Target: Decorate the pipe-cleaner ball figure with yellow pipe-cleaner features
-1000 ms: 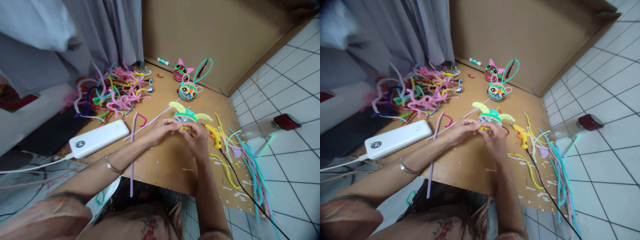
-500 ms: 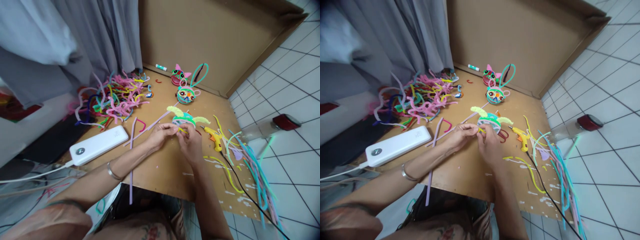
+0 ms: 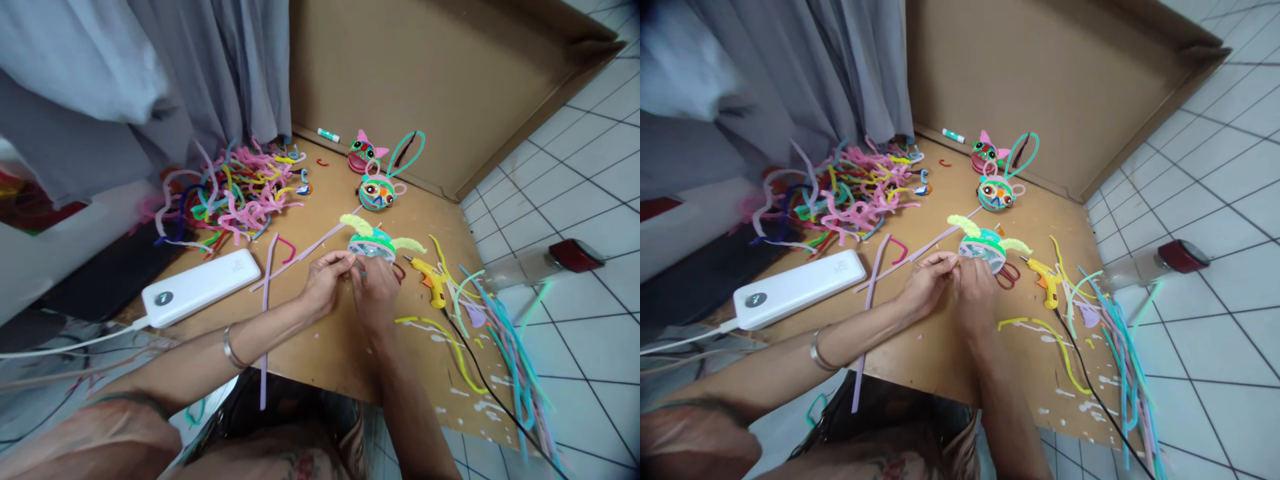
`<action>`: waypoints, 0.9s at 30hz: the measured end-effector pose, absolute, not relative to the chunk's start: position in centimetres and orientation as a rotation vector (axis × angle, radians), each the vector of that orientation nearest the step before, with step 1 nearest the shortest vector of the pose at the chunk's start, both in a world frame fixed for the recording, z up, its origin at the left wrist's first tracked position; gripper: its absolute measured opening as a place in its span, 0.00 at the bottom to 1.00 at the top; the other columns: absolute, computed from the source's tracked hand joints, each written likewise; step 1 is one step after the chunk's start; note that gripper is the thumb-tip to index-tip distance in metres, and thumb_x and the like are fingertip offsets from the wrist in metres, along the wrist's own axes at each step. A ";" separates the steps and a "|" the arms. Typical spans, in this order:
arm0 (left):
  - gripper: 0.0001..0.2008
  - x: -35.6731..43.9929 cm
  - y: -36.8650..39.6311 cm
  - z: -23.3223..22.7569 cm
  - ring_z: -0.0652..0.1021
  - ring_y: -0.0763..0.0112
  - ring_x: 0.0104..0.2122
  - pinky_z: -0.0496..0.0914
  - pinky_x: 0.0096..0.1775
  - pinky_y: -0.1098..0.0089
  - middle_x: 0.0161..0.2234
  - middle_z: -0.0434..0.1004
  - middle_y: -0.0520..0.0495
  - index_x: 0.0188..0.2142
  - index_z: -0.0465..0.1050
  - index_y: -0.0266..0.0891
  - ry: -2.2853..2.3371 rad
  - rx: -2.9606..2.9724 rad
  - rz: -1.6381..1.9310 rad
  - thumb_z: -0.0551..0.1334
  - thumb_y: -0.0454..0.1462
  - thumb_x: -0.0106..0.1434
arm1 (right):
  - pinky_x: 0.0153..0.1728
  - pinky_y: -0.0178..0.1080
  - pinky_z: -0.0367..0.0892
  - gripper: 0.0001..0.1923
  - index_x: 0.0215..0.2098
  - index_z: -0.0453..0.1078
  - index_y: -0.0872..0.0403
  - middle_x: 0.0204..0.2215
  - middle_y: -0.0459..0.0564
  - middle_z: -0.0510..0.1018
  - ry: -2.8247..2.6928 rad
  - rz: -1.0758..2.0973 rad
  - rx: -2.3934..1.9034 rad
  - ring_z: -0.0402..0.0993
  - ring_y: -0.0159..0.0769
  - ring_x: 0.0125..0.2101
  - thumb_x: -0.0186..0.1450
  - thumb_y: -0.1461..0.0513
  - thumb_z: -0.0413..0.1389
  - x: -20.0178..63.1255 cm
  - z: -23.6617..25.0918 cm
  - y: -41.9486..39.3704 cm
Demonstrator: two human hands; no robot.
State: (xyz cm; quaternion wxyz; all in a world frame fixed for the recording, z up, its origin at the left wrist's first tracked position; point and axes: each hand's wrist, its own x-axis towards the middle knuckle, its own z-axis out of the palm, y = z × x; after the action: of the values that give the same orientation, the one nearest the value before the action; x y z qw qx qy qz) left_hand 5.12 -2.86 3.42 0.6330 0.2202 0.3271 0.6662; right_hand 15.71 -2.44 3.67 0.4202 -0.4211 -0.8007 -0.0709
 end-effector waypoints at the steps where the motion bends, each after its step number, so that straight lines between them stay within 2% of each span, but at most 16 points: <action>1: 0.06 5.2 -2.9 3.3 0.68 0.77 0.23 0.62 0.31 0.73 0.20 0.73 0.52 0.24 0.76 0.36 0.750 0.505 1.519 0.70 0.36 0.50 | 0.34 0.39 0.65 0.10 0.39 0.71 0.53 0.28 0.49 0.76 -2.002 -0.167 -1.057 0.71 0.38 0.31 0.72 0.61 0.49 15.7 3.6 -2.4; 8: 0.08 5.3 -3.2 3.4 0.67 0.78 0.23 0.62 0.30 0.74 0.21 0.70 0.52 0.25 0.74 0.36 0.743 0.484 1.482 0.69 0.38 0.50 | 0.35 0.38 0.67 0.08 0.39 0.72 0.53 0.29 0.49 0.78 -2.003 -0.124 -1.004 0.74 0.36 0.31 0.70 0.63 0.51 16.2 4.1 -2.3; 13: 0.13 4.9 -3.1 3.4 0.65 0.78 0.23 0.61 0.29 0.74 0.20 0.67 0.54 0.24 0.72 0.35 0.752 0.560 1.421 0.69 0.43 0.51 | 0.35 0.38 0.68 0.06 0.37 0.73 0.53 0.28 0.48 0.79 -2.034 -0.152 -0.945 0.75 0.35 0.30 0.69 0.63 0.54 17.0 4.5 -1.8; 20: 0.16 3.9 -2.3 3.8 0.66 0.77 0.23 0.60 0.29 0.73 0.24 0.75 0.50 0.26 0.77 0.35 0.763 0.918 1.392 0.70 0.47 0.52 | 0.29 0.36 0.68 0.03 0.36 0.73 0.51 0.26 0.45 0.78 -2.008 -0.023 -0.927 0.72 0.32 0.26 0.65 0.64 0.57 18.1 5.7 -1.3; 25: 0.17 2.6 -2.2 4.9 0.65 0.78 0.23 0.59 0.29 0.73 0.23 0.74 0.50 0.26 0.77 0.34 0.721 1.044 1.271 0.70 0.48 0.52 | 0.27 0.35 0.66 0.04 0.36 0.73 0.51 0.27 0.44 0.78 -2.050 0.127 -0.914 0.69 0.30 0.24 0.63 0.65 0.57 18.4 6.6 -1.8; 27: 0.17 2.1 -2.1 5.1 0.68 0.77 0.24 0.61 0.30 0.72 0.23 0.75 0.49 0.26 0.77 0.33 0.714 1.092 1.200 0.71 0.48 0.51 | 0.28 0.35 0.67 0.04 0.36 0.73 0.52 0.28 0.45 0.77 -2.062 0.174 -0.899 0.70 0.30 0.25 0.64 0.65 0.57 18.4 6.9 -2.0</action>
State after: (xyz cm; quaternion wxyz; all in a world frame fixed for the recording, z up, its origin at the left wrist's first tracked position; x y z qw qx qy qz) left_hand 2.08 -2.09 5.11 0.6321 0.4774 0.3121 0.5246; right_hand 18.41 -1.97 6.87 0.4285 -0.3602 -0.8257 0.0697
